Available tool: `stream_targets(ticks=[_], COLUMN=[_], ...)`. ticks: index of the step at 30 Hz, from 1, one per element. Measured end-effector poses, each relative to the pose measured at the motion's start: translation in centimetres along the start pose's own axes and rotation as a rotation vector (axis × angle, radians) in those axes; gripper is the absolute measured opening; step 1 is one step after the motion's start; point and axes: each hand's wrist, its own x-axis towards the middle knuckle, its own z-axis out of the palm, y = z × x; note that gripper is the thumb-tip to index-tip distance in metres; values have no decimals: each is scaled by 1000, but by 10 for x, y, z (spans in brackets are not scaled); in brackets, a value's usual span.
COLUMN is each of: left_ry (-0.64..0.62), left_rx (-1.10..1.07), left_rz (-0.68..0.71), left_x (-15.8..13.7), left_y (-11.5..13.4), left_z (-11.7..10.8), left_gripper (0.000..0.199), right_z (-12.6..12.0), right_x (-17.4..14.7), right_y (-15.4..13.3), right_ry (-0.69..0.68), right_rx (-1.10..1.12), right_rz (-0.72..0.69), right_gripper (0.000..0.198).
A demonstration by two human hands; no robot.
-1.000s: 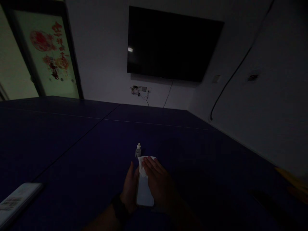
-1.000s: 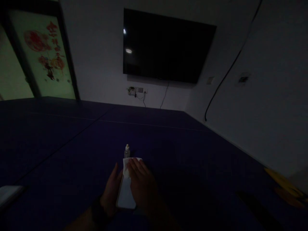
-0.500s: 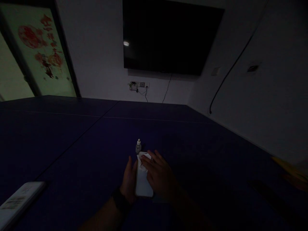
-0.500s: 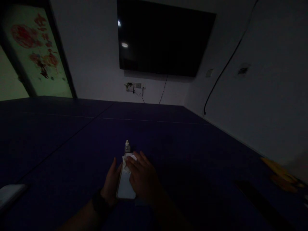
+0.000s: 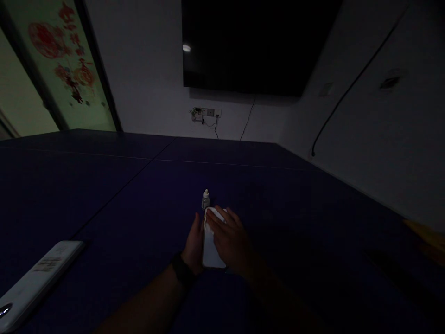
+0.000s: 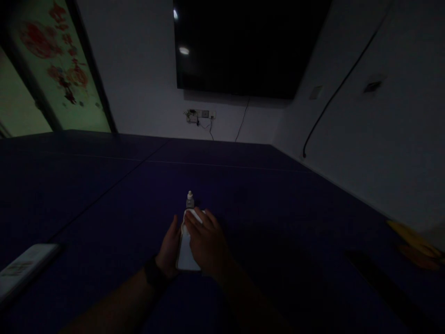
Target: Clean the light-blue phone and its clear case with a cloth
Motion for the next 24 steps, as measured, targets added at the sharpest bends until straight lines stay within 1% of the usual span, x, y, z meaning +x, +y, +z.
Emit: stream_targets(ticks=[2,6,7,11,14,16,18,20,24], left_ry=[14,-18,-23,-22,-53,-51,-29,-16,-22], left_rx=[-4,-9,-8,-5,3,8,12,16,5], left_rz=[11,-7,-14,9,12,-6,-15,-3,1], left_x=[0,-2,-2,-1,2,3,3,2,0], left_y=[-1,-2,-3,-5,-8,-9,-9,-9,-11], left_z=[1,5,6,4,2,1,1,1,2], left_gripper=[72,70,69,69,69,70,71,69,66], right_z=[-4,-8,-8,-10,-11,-10,-11,-11,-11], right_x=[-1,-1,-1,-3,-5,-7,-8,-9,-9], right_y=[3,3,3,6,11,12,13,13,12], right_ry=[-17,-17,-27,-78,-66,-89,-137,-151,-119], right_rx=[38,15,15,68,26,7,37,72,48], right_rz=[-16,77,82,10,66,76,26,2,84], right_gripper=[60,60,61,59,60,62,61,58,60])
